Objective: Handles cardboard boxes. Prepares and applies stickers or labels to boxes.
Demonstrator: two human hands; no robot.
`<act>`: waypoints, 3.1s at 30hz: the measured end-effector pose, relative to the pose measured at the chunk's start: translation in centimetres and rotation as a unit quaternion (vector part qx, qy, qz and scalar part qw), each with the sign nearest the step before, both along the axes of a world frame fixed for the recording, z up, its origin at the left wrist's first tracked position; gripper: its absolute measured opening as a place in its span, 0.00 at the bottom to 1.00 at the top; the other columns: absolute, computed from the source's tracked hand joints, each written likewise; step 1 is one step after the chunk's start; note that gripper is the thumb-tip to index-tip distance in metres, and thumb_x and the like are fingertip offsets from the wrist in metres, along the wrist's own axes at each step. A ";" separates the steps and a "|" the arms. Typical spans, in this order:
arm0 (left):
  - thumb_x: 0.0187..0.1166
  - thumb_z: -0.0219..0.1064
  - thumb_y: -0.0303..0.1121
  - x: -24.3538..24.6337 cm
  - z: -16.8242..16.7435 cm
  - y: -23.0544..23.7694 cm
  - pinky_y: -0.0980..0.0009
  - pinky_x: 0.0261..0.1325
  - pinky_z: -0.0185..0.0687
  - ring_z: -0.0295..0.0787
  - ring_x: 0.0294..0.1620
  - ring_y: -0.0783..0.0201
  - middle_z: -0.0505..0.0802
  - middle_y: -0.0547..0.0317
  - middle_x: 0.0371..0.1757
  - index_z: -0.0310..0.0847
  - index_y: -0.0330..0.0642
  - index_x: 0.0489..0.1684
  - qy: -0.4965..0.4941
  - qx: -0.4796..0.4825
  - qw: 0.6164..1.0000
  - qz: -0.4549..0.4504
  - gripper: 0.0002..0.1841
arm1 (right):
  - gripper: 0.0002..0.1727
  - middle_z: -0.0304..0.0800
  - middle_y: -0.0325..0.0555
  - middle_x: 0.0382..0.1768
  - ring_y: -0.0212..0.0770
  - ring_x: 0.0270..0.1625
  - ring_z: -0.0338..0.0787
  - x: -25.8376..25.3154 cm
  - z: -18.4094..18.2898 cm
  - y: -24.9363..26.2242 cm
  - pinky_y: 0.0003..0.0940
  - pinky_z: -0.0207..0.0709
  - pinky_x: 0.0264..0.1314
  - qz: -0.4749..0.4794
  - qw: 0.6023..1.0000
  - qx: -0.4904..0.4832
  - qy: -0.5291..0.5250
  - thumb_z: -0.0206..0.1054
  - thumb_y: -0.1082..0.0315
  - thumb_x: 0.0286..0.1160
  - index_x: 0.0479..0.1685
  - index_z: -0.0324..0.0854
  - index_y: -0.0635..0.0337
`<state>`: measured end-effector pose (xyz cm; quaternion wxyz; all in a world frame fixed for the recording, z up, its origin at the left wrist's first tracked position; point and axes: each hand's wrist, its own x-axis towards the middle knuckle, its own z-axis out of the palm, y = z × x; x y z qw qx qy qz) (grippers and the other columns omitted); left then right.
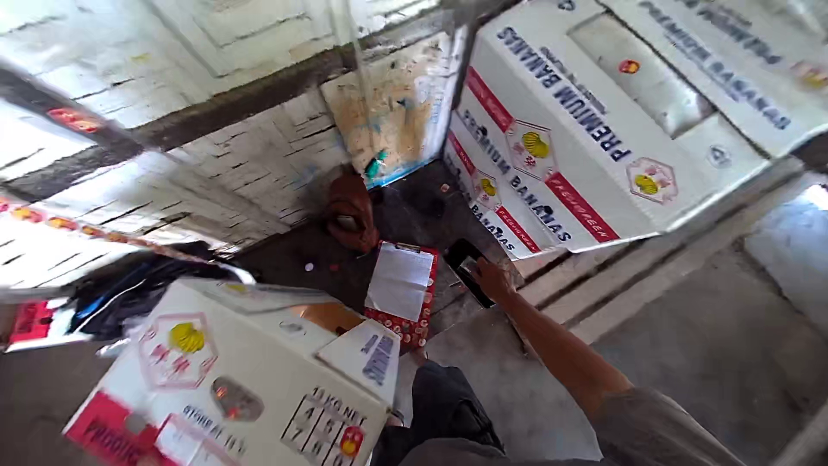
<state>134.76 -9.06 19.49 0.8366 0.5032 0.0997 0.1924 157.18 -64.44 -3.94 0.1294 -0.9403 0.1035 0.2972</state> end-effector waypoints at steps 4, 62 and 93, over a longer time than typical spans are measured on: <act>0.80 0.66 0.38 0.0 1.6 -2.2 0.69 0.54 0.93 0.95 0.51 0.70 0.97 0.61 0.50 0.88 0.50 0.55 0.009 -0.093 0.993 0.073 0.12 | 0.32 0.87 0.69 0.64 0.73 0.66 0.86 -0.4 5.8 2.9 0.79 0.73 0.64 0.016 0.999 -0.021 -0.030 0.60 0.47 0.84 0.81 0.72 0.58; 0.74 0.39 0.80 -6.4 6.3 -4.0 0.57 0.64 0.87 0.88 0.62 0.62 0.90 0.56 0.62 0.65 0.41 0.78 -0.059 -0.152 0.985 -0.065 0.51 | 0.23 0.88 0.75 0.56 0.76 0.62 0.87 -13.8 33.5 20.2 0.76 0.74 0.64 0.093 0.955 0.054 -0.276 0.59 0.57 0.89 0.73 0.78 0.63; 0.96 0.40 0.45 -6.7 0.2 -5.9 0.66 0.55 0.91 0.92 0.47 0.68 0.93 0.56 0.46 0.77 0.37 0.65 0.033 -0.129 0.991 0.030 0.24 | 0.16 0.88 0.48 0.26 0.55 0.33 0.91 -23.7 42.7 42.6 0.57 0.78 0.31 0.325 0.879 0.046 -0.346 0.65 0.50 0.74 0.42 0.85 0.54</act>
